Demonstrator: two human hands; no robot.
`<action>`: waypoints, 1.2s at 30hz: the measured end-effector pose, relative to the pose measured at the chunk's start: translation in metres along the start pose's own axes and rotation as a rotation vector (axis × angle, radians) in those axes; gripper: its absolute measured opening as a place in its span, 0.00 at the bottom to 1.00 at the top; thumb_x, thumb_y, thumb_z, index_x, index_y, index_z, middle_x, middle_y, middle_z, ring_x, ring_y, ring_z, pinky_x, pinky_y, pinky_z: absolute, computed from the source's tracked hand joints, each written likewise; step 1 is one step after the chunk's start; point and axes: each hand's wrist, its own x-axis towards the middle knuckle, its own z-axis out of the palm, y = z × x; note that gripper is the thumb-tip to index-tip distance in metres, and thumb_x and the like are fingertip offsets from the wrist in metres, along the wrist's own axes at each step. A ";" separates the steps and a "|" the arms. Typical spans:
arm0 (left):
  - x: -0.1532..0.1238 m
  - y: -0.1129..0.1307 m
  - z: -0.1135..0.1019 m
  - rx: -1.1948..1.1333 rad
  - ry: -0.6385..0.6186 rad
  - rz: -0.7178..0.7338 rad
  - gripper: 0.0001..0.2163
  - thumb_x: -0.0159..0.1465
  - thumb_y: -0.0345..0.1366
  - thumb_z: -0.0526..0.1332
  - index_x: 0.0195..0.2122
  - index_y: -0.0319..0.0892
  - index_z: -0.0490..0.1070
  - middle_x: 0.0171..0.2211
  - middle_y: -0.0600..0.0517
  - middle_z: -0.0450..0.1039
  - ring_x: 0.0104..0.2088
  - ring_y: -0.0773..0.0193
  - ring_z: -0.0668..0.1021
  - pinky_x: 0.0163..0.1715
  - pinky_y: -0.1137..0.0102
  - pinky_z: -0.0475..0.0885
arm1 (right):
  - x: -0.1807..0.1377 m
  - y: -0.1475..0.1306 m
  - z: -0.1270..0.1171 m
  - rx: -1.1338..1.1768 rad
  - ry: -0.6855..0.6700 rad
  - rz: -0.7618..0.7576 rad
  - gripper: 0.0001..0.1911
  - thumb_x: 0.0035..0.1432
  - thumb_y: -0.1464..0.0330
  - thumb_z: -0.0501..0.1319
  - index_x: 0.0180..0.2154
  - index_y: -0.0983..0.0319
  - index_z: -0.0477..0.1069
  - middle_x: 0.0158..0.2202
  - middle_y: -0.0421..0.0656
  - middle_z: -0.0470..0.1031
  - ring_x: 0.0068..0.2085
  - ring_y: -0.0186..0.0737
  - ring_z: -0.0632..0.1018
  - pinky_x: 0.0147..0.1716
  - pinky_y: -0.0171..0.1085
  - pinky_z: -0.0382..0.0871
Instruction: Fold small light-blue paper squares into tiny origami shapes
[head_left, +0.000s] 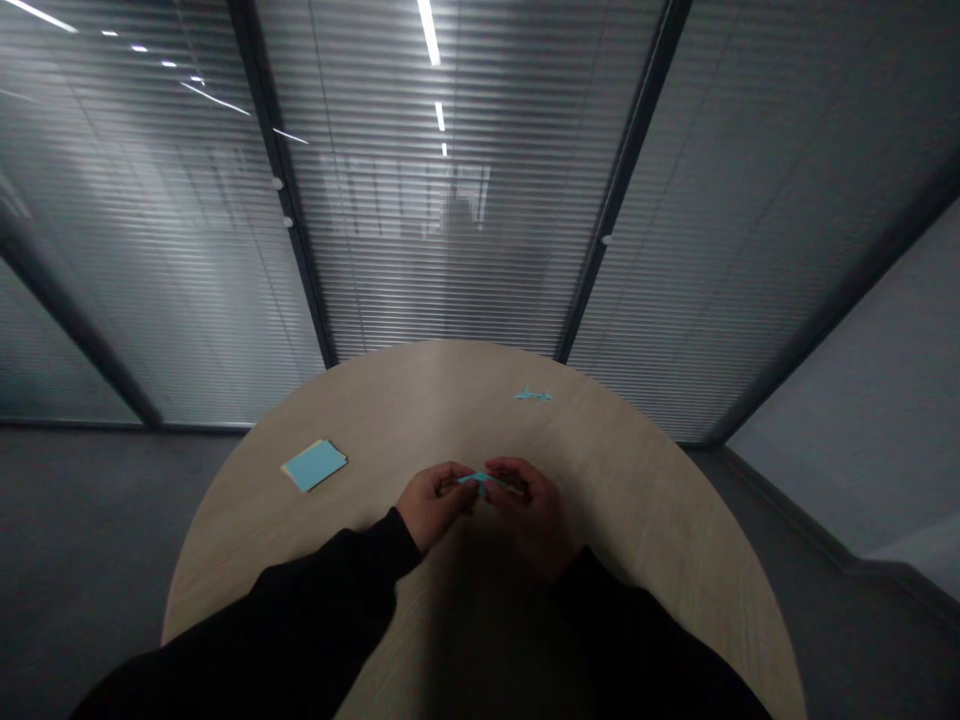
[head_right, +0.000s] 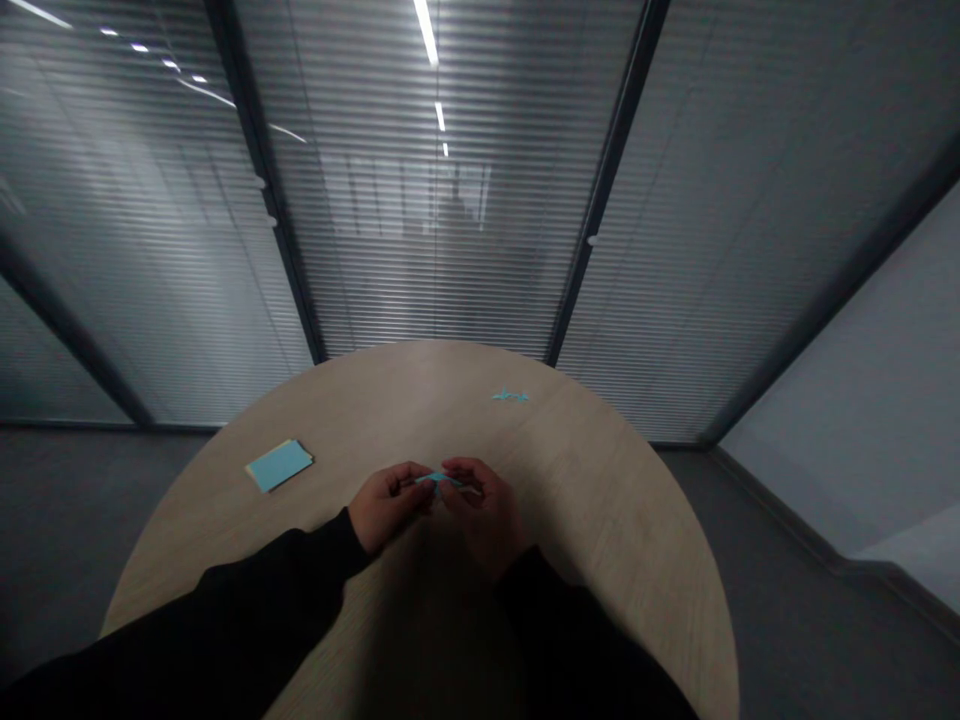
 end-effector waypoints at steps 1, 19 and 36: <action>0.000 -0.001 0.000 0.013 0.008 -0.004 0.18 0.52 0.47 0.69 0.34 0.36 0.73 0.21 0.54 0.73 0.22 0.70 0.73 0.25 0.74 0.67 | 0.000 0.001 0.000 0.005 -0.015 0.002 0.16 0.53 0.60 0.66 0.42 0.61 0.72 0.38 0.46 0.78 0.37 0.40 0.79 0.37 0.38 0.75; 0.002 -0.004 0.000 -0.094 0.061 0.056 0.19 0.48 0.42 0.73 0.37 0.38 0.72 0.28 0.52 0.75 0.27 0.68 0.76 0.30 0.72 0.70 | 0.004 -0.001 0.000 0.126 -0.079 0.150 0.16 0.52 0.58 0.67 0.37 0.63 0.74 0.29 0.40 0.76 0.29 0.36 0.75 0.31 0.35 0.71; 0.002 -0.005 -0.002 -0.175 0.089 -0.043 0.20 0.46 0.40 0.75 0.36 0.36 0.74 0.29 0.50 0.78 0.27 0.68 0.77 0.32 0.72 0.71 | 0.002 -0.001 -0.001 0.254 -0.139 0.303 0.16 0.48 0.60 0.70 0.34 0.64 0.76 0.27 0.40 0.77 0.28 0.33 0.75 0.32 0.35 0.71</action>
